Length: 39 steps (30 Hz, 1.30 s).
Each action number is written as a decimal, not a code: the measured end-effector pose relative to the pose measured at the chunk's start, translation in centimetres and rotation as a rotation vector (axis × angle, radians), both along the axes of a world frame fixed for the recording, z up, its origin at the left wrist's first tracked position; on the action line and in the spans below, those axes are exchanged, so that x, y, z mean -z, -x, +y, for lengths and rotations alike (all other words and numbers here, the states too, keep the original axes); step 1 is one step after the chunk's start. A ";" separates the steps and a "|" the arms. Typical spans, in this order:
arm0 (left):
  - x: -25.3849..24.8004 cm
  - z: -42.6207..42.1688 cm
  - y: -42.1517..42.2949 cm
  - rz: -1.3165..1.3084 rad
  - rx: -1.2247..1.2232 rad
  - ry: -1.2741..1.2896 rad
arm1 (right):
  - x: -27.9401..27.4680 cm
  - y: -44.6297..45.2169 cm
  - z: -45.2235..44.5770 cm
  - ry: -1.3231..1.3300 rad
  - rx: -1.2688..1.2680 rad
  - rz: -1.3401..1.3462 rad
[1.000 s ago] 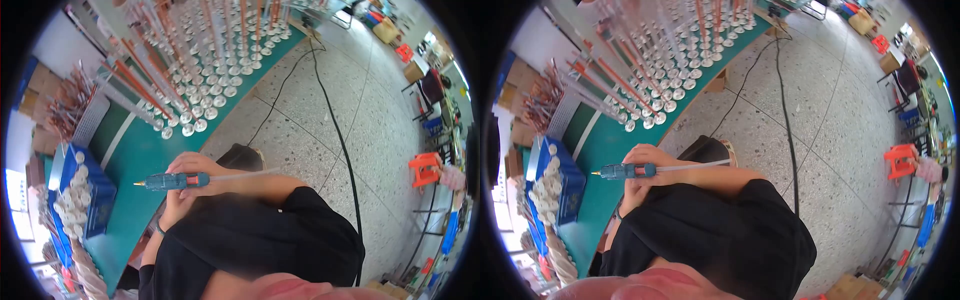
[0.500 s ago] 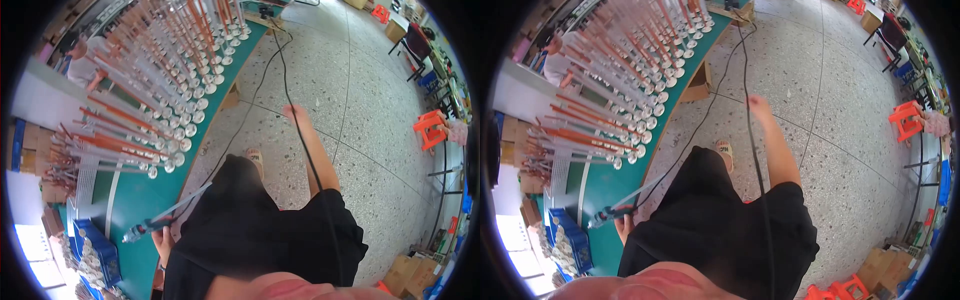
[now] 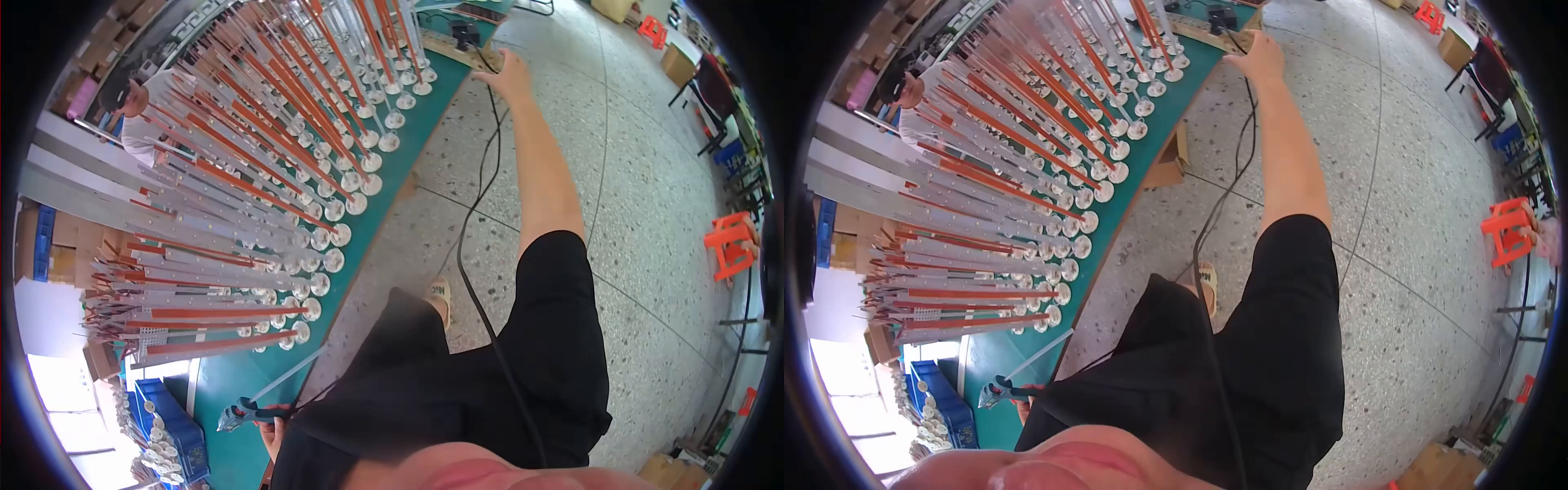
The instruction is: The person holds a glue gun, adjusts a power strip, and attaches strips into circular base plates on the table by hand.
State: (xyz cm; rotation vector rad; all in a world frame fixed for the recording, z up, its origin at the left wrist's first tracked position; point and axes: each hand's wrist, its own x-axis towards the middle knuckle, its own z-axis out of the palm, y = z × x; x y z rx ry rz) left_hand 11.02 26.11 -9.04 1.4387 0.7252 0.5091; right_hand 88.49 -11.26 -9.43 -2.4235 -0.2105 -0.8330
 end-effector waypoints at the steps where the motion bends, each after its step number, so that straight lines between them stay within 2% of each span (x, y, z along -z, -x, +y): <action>1: -0.6 -0.3 -0.2 0.027 0.000 -0.008 | 0.0 -1.4 0.4 0.055 0.004 0.029; 4: -2.5 -1.6 -1.6 0.058 -0.039 0.026 | 0.2 -4.8 1.5 0.121 -0.011 0.143; 7: -1.3 -1.5 -1.4 0.050 -0.067 0.001 | 0.8 -7.8 1.7 0.226 0.001 0.227; 11: -1.1 -0.6 -0.3 0.049 -0.075 0.075 | -1.9 -6.0 2.1 0.222 -0.029 0.481; 17: -0.9 -0.9 -0.7 -0.035 -0.049 0.094 | 1.7 -5.5 1.3 0.054 0.033 0.034; 24: -1.4 -1.1 -0.7 0.022 -0.056 0.065 | -1.3 0.0 -0.1 -0.573 0.081 -0.082; 26: -1.1 -1.1 -0.8 0.005 -0.047 0.052 | -1.6 2.2 -1.8 -0.811 0.042 -0.152; 28: -0.8 -1.1 -0.9 -0.023 -0.044 0.034 | -1.1 5.3 -4.2 -1.055 -0.219 -0.212; 30: -0.6 -1.0 -0.6 -0.047 -0.021 0.062 | -2.6 11.1 -5.7 -1.167 -0.380 -0.234; 35: -0.5 -1.4 -0.8 -0.115 -0.004 -0.001 | -3.1 21.5 -8.4 -1.113 -0.508 -0.215; 39: -0.2 -1.3 -0.2 -0.160 0.066 -0.004 | -3.0 25.7 -9.7 -1.073 -0.545 -0.182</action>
